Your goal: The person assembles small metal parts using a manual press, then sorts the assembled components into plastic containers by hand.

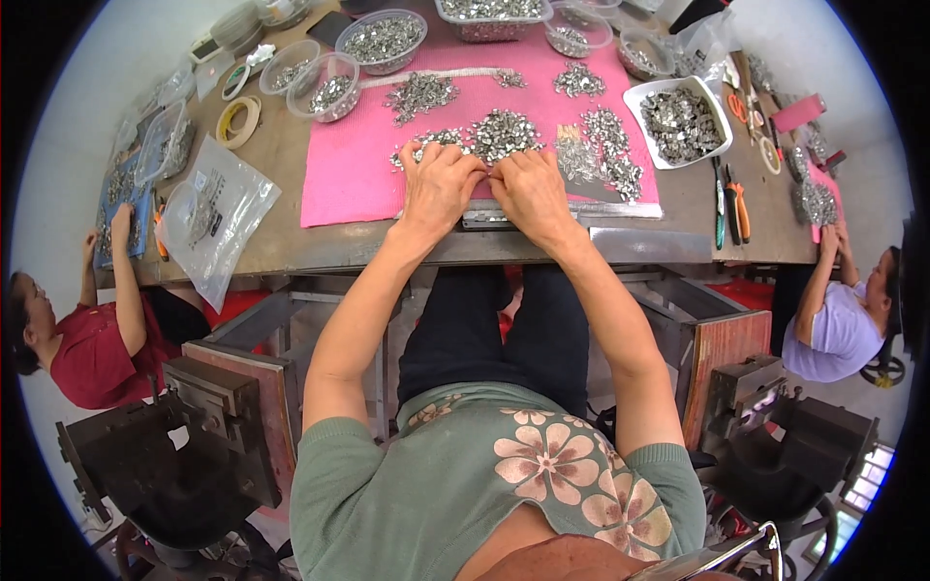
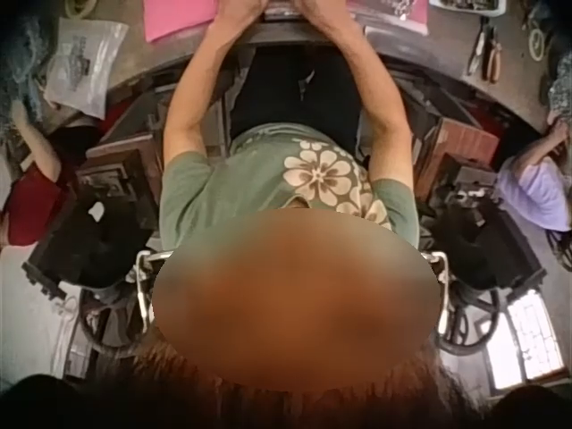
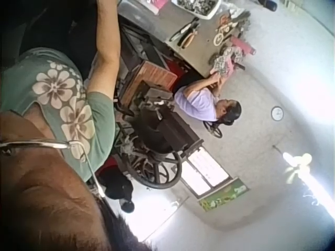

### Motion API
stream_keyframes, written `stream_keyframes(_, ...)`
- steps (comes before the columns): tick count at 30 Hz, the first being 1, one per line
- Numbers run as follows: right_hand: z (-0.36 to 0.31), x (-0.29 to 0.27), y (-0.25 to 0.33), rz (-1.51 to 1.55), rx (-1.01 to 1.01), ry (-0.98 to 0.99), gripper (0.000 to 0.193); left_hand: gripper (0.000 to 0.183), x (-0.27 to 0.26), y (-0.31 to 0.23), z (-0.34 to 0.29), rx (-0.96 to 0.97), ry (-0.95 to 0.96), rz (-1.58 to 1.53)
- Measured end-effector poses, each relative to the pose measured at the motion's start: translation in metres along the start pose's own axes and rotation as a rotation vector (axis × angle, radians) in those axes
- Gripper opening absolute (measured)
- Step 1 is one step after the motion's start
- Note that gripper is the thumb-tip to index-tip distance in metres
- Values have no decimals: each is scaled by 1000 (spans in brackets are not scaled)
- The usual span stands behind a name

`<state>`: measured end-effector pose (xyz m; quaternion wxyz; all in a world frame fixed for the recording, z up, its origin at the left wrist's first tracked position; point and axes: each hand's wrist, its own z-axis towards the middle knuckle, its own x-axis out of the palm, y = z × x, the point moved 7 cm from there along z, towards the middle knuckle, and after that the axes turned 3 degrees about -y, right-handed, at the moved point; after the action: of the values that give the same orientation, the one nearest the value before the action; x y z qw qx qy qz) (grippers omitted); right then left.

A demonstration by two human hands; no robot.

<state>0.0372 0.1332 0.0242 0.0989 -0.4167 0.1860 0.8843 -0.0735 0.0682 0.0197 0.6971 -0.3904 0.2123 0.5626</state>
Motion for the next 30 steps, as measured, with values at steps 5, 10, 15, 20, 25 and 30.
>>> stream_keyframes(5, -10, -34, -26, 273, 226, 77, 8, 5, -2, -2, 1, -6, 10, -40)
stream_keyframes(10, -47, -55, -32, 437, 296, 57, 9, 5, -7, -31, -8, -99, 58, -317)
stream_keyframes(15, -60, -58, -22, 449, 246, -62, 10, 8, -6, -63, -18, -69, -18, -459)
stream_keyframes(20, -61, -62, -11, 294, 70, -170, 18, 10, 3, -67, -22, -72, -10, -443)
stream_keyframes(25, -62, -63, -12, 264, 69, -175, 18, 11, 5, -68, -23, -68, -1, -403)
stream_keyframes(30, -63, -64, -12, 286, 51, -159, 20, 11, 5, -71, -23, -20, -17, -377)
